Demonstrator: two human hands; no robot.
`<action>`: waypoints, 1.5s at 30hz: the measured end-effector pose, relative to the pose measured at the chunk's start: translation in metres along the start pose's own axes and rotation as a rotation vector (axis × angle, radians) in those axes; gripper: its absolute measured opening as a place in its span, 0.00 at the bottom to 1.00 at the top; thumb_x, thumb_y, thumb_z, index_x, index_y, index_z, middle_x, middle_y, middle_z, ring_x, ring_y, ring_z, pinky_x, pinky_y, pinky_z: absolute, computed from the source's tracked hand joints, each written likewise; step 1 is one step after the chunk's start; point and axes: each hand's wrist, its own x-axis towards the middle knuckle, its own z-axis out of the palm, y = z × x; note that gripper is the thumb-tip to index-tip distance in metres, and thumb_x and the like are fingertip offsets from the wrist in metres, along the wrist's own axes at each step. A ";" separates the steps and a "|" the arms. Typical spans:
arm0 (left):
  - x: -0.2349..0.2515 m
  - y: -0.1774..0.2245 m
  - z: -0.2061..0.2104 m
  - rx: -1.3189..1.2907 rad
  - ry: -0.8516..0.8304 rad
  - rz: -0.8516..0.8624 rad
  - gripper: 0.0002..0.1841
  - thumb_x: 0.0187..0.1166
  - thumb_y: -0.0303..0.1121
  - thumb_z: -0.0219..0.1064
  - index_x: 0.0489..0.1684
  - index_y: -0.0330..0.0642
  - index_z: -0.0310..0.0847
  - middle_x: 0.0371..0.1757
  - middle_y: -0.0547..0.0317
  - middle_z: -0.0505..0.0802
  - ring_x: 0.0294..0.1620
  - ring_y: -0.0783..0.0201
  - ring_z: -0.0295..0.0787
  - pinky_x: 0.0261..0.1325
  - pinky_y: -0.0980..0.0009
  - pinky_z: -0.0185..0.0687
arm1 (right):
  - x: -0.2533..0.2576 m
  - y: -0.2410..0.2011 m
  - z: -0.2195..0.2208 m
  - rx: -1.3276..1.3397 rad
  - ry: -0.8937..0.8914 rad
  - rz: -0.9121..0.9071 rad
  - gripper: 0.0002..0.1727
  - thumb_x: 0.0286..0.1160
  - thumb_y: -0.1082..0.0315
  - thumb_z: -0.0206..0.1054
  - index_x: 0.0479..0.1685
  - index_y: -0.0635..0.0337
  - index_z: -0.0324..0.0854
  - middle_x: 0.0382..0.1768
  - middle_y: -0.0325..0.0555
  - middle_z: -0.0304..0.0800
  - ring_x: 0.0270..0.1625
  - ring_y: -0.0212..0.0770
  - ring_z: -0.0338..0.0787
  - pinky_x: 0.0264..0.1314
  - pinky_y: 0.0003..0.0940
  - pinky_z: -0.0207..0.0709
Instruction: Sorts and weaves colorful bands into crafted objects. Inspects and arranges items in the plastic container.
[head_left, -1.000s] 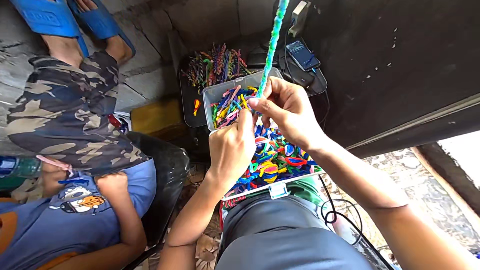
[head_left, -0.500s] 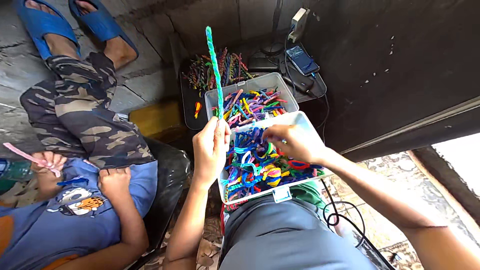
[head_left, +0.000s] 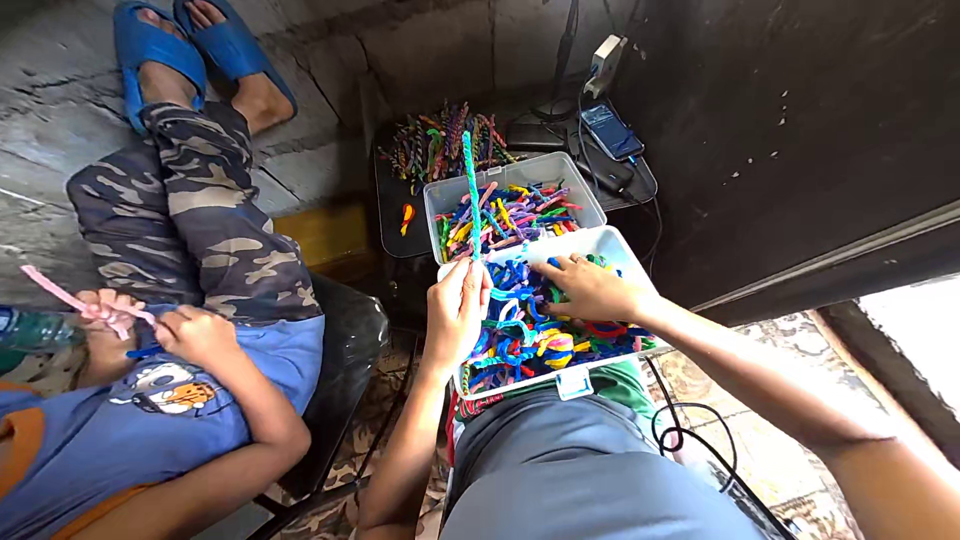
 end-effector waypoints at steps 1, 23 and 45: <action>-0.002 -0.002 0.002 -0.009 -0.009 -0.015 0.17 0.93 0.29 0.45 0.32 0.38 0.76 0.19 0.72 0.76 0.17 0.83 0.72 0.25 0.87 0.73 | 0.000 0.004 0.001 0.014 0.025 0.016 0.40 0.74 0.52 0.77 0.85 0.57 0.69 0.67 0.68 0.80 0.69 0.72 0.78 0.65 0.67 0.73; 0.022 0.024 0.008 0.007 -0.213 0.245 0.16 0.87 0.26 0.51 0.31 0.30 0.84 0.60 0.52 0.82 0.60 0.73 0.79 0.62 0.80 0.77 | -0.046 0.005 -0.091 0.480 0.230 -0.407 0.11 0.73 0.77 0.70 0.52 0.62 0.88 0.49 0.41 0.94 0.45 0.27 0.92 0.49 0.23 0.86; 0.022 0.062 0.004 -0.565 -0.412 -0.026 0.18 0.93 0.31 0.45 0.40 0.44 0.83 0.32 0.71 0.86 0.30 0.81 0.81 0.35 0.86 0.79 | -0.062 -0.037 -0.109 0.975 0.161 -0.854 0.31 0.78 0.83 0.54 0.82 0.62 0.56 0.77 0.48 0.77 0.64 0.36 0.91 0.58 0.28 0.90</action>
